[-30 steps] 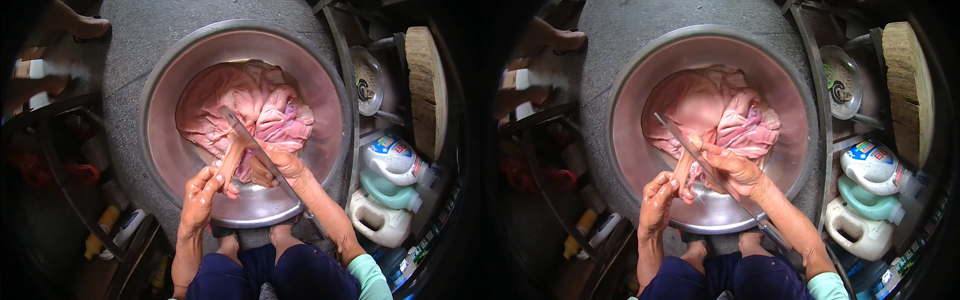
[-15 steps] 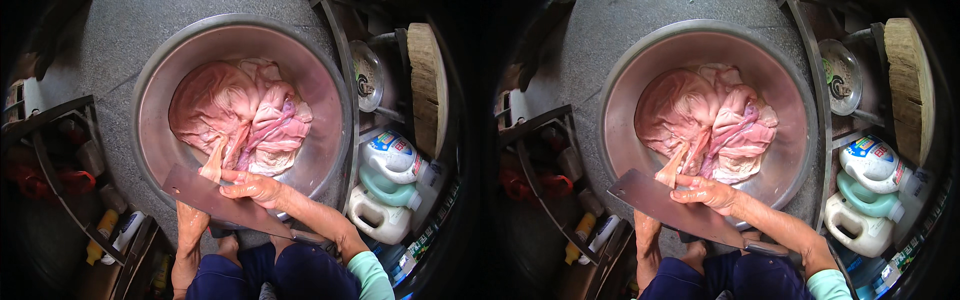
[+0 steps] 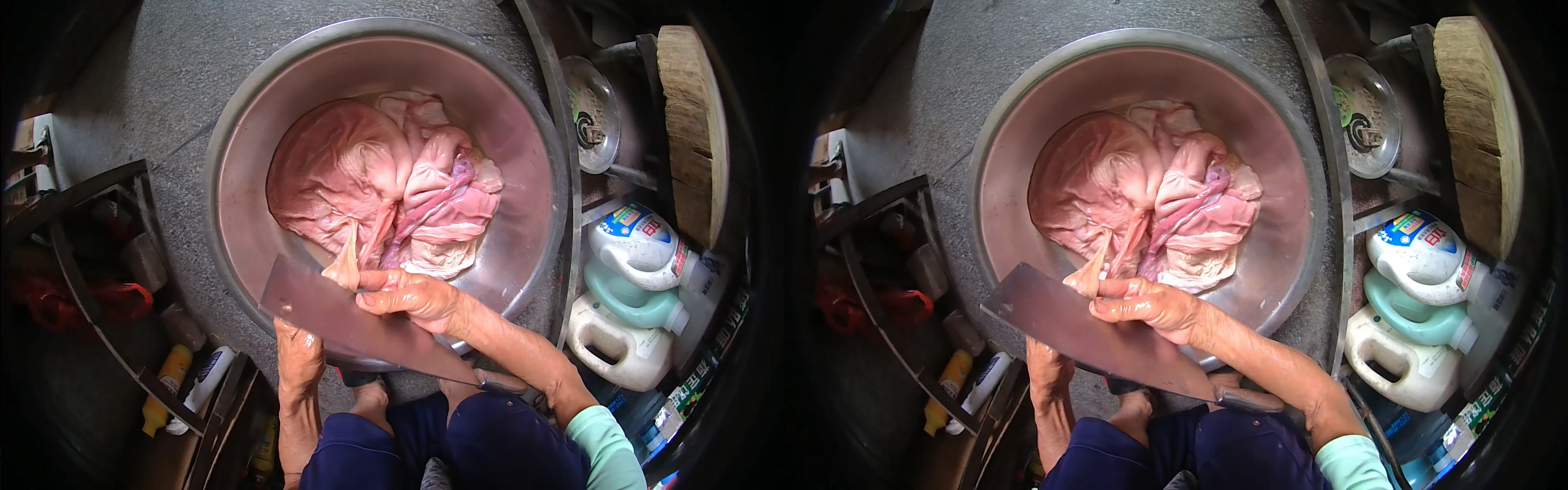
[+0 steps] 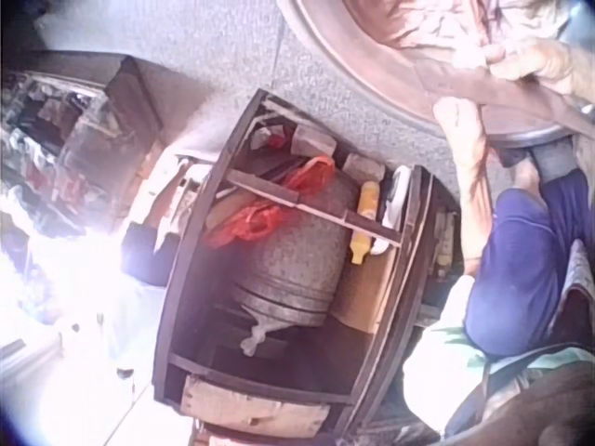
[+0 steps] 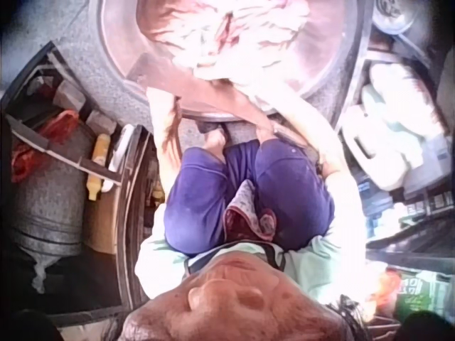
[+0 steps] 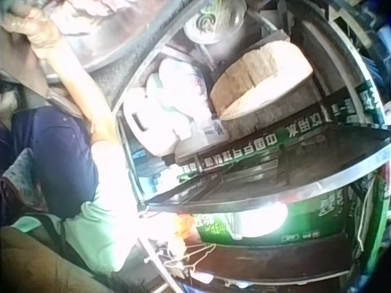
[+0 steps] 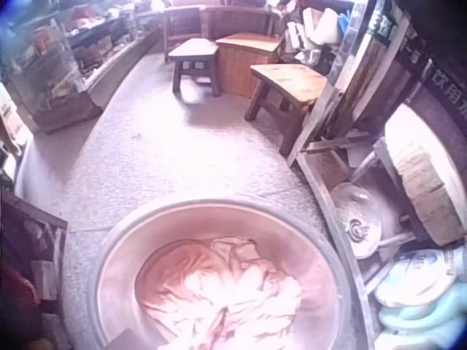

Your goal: The person is sitting on the floor and using a large cleaver to cut a large piece of raw meat into smaller strips inside a metal bowl. The person holds the meat with one hand and slices it with the other, repeatedly cutting and separating the pieces.

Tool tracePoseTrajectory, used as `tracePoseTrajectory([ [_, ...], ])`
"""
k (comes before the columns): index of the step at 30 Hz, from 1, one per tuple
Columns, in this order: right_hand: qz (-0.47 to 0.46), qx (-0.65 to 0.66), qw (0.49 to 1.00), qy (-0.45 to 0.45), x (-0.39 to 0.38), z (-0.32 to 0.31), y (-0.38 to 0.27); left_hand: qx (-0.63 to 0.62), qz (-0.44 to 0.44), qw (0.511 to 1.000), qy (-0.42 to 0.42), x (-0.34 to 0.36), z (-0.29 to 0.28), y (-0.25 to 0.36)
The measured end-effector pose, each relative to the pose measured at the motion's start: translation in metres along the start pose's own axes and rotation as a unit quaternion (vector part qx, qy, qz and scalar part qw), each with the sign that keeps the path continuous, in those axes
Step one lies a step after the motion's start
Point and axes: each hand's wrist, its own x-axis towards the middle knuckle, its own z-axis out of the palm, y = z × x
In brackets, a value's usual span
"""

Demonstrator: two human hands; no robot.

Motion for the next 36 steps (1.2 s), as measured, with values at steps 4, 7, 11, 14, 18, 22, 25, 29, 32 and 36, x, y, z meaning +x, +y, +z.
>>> tracePoseTrajectory([
  [4,-0.012,-0.001,1.000,0.010,-0.001,-0.005,-0.003,0.007,-0.030,0.999,-0.016,0.000,0.002,0.010],
  [7,-0.025,-0.030,0.999,0.016,0.000,-0.007,-0.004,-0.024,-0.046,0.998,-0.026,0.000,-0.001,0.008],
  [11,-0.049,0.017,0.998,0.030,-0.003,-0.006,-0.010,-0.087,-0.064,0.992,-0.068,-0.003,-0.013,0.000],
  [14,-0.038,0.037,0.998,0.037,-0.003,-0.026,-0.012,-0.054,-0.073,0.992,-0.084,-0.003,-0.008,0.006],
  [18,-0.022,0.001,0.999,0.043,-0.006,-0.027,-0.017,-0.090,-0.048,0.991,-0.085,-0.004,-0.008,0.005],
  [22,-0.073,-0.026,0.994,0.072,-0.008,-0.023,-0.020,-0.111,-0.053,0.989,-0.087,-0.005,-0.017,0.003],
  [25,-0.081,-0.040,0.994,0.062,-0.011,-0.033,-0.028,-0.118,-0.058,0.988,-0.087,-0.008,-0.024,-0.002],
  [29,-0.100,-0.024,0.992,0.071,-0.009,-0.033,-0.032,-0.107,-0.052,0.991,-0.064,-0.011,-0.023,-0.002],
  [32,-0.103,-0.015,0.992,0.064,-0.011,-0.034,-0.039,-0.123,-0.051,0.989,-0.064,-0.011,-0.030,-0.005],
  [36,-0.119,0.006,0.991,0.066,-0.015,-0.045,-0.042,-0.125,-0.061,0.987,-0.075,-0.011,-0.044,-0.013],
])
